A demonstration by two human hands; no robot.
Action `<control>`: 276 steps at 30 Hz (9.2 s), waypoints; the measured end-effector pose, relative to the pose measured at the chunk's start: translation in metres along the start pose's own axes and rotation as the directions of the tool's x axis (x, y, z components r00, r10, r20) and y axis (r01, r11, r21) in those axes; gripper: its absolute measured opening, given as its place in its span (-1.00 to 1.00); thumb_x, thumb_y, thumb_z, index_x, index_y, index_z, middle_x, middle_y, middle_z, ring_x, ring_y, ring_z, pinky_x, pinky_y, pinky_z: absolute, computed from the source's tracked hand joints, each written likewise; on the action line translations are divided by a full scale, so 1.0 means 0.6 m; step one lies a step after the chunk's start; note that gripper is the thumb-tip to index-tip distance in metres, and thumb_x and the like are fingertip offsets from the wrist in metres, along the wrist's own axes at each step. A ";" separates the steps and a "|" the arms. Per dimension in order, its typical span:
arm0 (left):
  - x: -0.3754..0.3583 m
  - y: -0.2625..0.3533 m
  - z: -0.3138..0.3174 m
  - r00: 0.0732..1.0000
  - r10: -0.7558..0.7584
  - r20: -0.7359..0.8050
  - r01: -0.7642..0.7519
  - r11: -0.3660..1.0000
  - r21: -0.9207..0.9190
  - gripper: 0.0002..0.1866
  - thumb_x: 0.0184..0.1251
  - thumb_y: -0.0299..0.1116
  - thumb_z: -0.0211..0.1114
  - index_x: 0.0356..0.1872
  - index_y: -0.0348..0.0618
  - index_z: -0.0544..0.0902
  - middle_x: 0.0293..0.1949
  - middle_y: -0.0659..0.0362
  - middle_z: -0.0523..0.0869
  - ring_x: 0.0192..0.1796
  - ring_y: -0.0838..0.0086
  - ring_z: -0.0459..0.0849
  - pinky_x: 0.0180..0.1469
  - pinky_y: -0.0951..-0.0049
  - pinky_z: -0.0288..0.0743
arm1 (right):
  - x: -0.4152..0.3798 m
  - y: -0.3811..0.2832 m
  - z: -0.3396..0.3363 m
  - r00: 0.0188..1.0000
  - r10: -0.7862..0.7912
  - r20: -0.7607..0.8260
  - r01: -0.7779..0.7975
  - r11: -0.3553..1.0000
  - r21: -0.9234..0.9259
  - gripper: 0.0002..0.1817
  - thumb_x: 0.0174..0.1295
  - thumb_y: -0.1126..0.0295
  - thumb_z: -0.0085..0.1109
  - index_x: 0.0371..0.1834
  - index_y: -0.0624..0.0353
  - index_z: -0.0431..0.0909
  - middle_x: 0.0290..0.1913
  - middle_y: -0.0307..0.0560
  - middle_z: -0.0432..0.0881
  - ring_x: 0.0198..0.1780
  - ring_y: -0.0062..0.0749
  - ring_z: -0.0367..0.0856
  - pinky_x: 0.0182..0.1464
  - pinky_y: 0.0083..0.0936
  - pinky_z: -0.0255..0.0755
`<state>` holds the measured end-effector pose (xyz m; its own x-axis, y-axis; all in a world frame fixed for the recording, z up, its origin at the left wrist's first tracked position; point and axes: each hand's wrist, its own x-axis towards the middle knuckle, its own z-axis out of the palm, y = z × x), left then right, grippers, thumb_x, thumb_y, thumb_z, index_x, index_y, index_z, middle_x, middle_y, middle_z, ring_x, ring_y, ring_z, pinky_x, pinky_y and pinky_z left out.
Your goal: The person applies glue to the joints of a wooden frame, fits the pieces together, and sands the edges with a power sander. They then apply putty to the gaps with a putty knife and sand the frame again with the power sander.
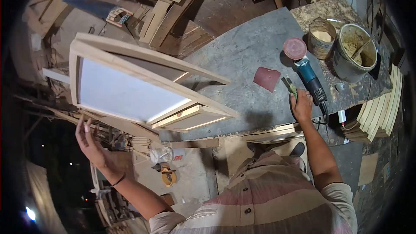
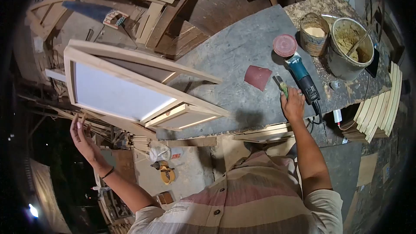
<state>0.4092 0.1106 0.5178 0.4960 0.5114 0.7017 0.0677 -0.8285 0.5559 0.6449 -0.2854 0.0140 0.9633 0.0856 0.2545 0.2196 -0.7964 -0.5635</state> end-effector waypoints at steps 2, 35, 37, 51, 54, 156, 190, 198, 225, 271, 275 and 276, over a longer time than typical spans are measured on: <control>0.001 0.008 0.032 0.998 0.006 0.059 -0.006 1.000 -0.014 -0.62 0.64 -0.24 0.14 0.31 -0.22 0.53 0.25 0.08 0.63 0.26 0.43 0.61 0.25 0.36 0.46 | 0.000 -0.001 -0.002 0.999 0.023 0.036 -0.022 1.000 -0.006 -0.63 0.42 0.17 0.13 0.15 0.16 0.54 0.00 0.02 0.62 0.12 0.00 0.52 0.20 -0.11 0.30; 0.224 0.060 0.249 0.734 0.676 0.072 -0.591 0.582 0.559 -0.10 0.18 -0.15 0.36 0.56 -0.05 0.20 0.45 -0.06 0.37 0.53 0.01 0.26 0.56 -0.29 -0.15 | -0.007 -0.017 -0.008 0.995 -0.048 -0.088 0.038 0.993 -0.112 -0.67 0.45 0.21 0.09 0.08 0.23 0.55 0.00 0.09 0.52 0.14 0.04 0.48 0.14 -0.04 0.34; 0.224 0.057 0.247 0.734 0.678 0.046 -0.577 0.586 0.569 -0.07 0.16 -0.13 0.38 0.57 -0.07 0.18 0.44 -0.07 0.37 0.52 0.01 0.27 0.57 -0.24 -0.13 | -0.007 -0.019 -0.016 0.999 -0.018 -0.037 0.015 0.997 -0.079 -0.66 0.44 0.22 0.09 0.11 0.22 0.54 0.01 0.09 0.52 0.15 0.04 0.48 0.16 -0.05 0.34; 0.245 0.032 0.274 0.647 0.758 -0.088 -0.553 0.545 0.630 -0.27 0.05 -0.07 0.40 0.27 -0.13 0.45 0.15 0.04 0.55 0.30 0.06 0.43 0.46 -0.07 0.08 | -0.028 -0.354 -0.025 0.945 -0.315 0.081 0.088 0.488 0.869 -0.55 0.46 0.35 -0.02 0.38 0.17 0.46 0.13 0.22 0.59 0.16 0.15 0.57 0.23 -0.14 0.44; 0.246 0.031 0.276 0.648 0.753 -0.109 -0.545 0.559 0.625 -0.27 0.05 -0.06 0.39 0.28 -0.14 0.46 0.15 0.05 0.55 0.30 0.06 0.42 0.48 -0.07 0.05 | -0.023 -0.400 -0.048 0.915 -0.403 0.034 0.176 0.470 0.865 -0.51 0.46 0.40 0.01 0.45 0.10 0.44 0.08 0.15 0.58 0.10 0.10 0.58 0.18 -0.17 0.45; 0.266 -0.016 0.166 0.728 0.643 -0.239 -0.631 0.764 0.133 -0.46 0.69 -0.03 -0.16 -0.10 -0.21 0.72 -0.12 0.08 0.72 -0.04 0.17 0.55 0.16 0.20 0.30 | 0.253 -0.846 -0.462 0.263 -0.880 -0.396 0.860 0.400 -0.316 -0.49 0.20 0.47 0.27 0.28 -0.04 0.62 0.05 0.03 0.57 0.00 -0.04 0.59 -0.05 -0.16 0.51; 0.278 -0.013 0.201 0.656 0.706 -0.267 -0.635 0.707 0.312 -0.51 0.67 -0.09 -0.16 -0.07 -0.17 0.71 -0.17 0.08 0.68 -0.01 0.16 0.54 0.19 0.20 0.27 | 0.188 -0.628 -0.288 0.843 -0.514 -0.157 0.370 0.343 0.863 -0.60 0.36 0.55 0.05 0.24 0.30 0.61 0.01 0.09 0.66 0.04 -0.18 0.64 0.19 -0.39 0.44; 0.276 -0.008 0.213 0.718 0.658 -0.229 -0.575 0.745 0.339 -0.53 0.64 -0.13 -0.17 -0.10 -0.20 0.69 -0.10 0.06 0.72 0.01 0.14 0.56 0.21 0.22 0.27 | 0.211 -0.632 -0.289 0.793 -0.547 -0.269 0.434 0.197 0.879 -0.60 0.38 0.51 0.08 0.27 0.26 0.59 -0.01 0.11 0.63 0.02 -0.14 0.64 0.16 -0.38 0.46; 0.277 -0.008 0.217 0.732 0.644 -0.220 -0.553 0.751 0.360 -0.56 0.63 -0.16 -0.14 -0.08 -0.24 0.68 -0.12 0.04 0.69 0.00 0.17 0.54 0.23 0.22 0.24 | 0.319 -0.804 -0.355 0.683 -0.523 -0.510 0.618 0.043 0.785 -0.60 0.38 0.39 0.20 0.28 0.11 0.61 -0.07 0.11 0.59 -0.03 -0.01 0.64 0.09 -0.25 0.50; 0.272 -0.001 0.214 0.726 0.650 -0.225 -0.549 0.745 0.379 -0.61 0.59 -0.18 -0.08 -0.05 -0.19 0.67 -0.12 0.07 0.67 -0.02 0.18 0.52 0.20 0.22 0.23 | 0.372 -0.788 -0.419 0.496 -0.747 -0.442 0.747 0.107 0.657 -0.62 0.30 0.38 0.19 0.18 0.17 0.64 -0.01 0.11 0.63 0.05 0.03 0.64 0.15 -0.19 0.50; 0.270 0.002 0.211 0.733 0.646 -0.213 -0.552 0.748 0.369 -0.61 0.59 -0.17 -0.08 -0.05 -0.19 0.68 -0.12 0.07 0.66 -0.02 0.18 0.51 0.19 0.22 0.23 | 0.367 -0.783 -0.422 0.476 -0.768 -0.429 0.753 0.104 0.650 -0.59 0.23 0.46 0.16 0.17 0.23 0.65 -0.01 0.13 0.65 0.01 -0.03 0.64 0.18 -0.22 0.48; 0.271 0.003 0.210 0.732 0.646 -0.217 -0.553 0.749 0.366 -0.61 0.59 -0.17 -0.08 -0.05 -0.19 0.68 -0.12 0.07 0.66 -0.02 0.18 0.51 0.19 0.22 0.23 | 0.372 -0.776 -0.427 0.462 -0.806 -0.370 0.744 0.125 0.656 -0.59 0.24 0.46 0.15 0.17 0.22 0.66 -0.02 0.14 0.65 0.01 -0.03 0.64 0.18 -0.22 0.48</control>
<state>0.5993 0.1636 0.5766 0.2189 -0.1120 0.9693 0.0928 -0.9865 -0.1349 0.7181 -0.0491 0.5344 0.2105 0.4596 0.8628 0.8459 0.3568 -0.3964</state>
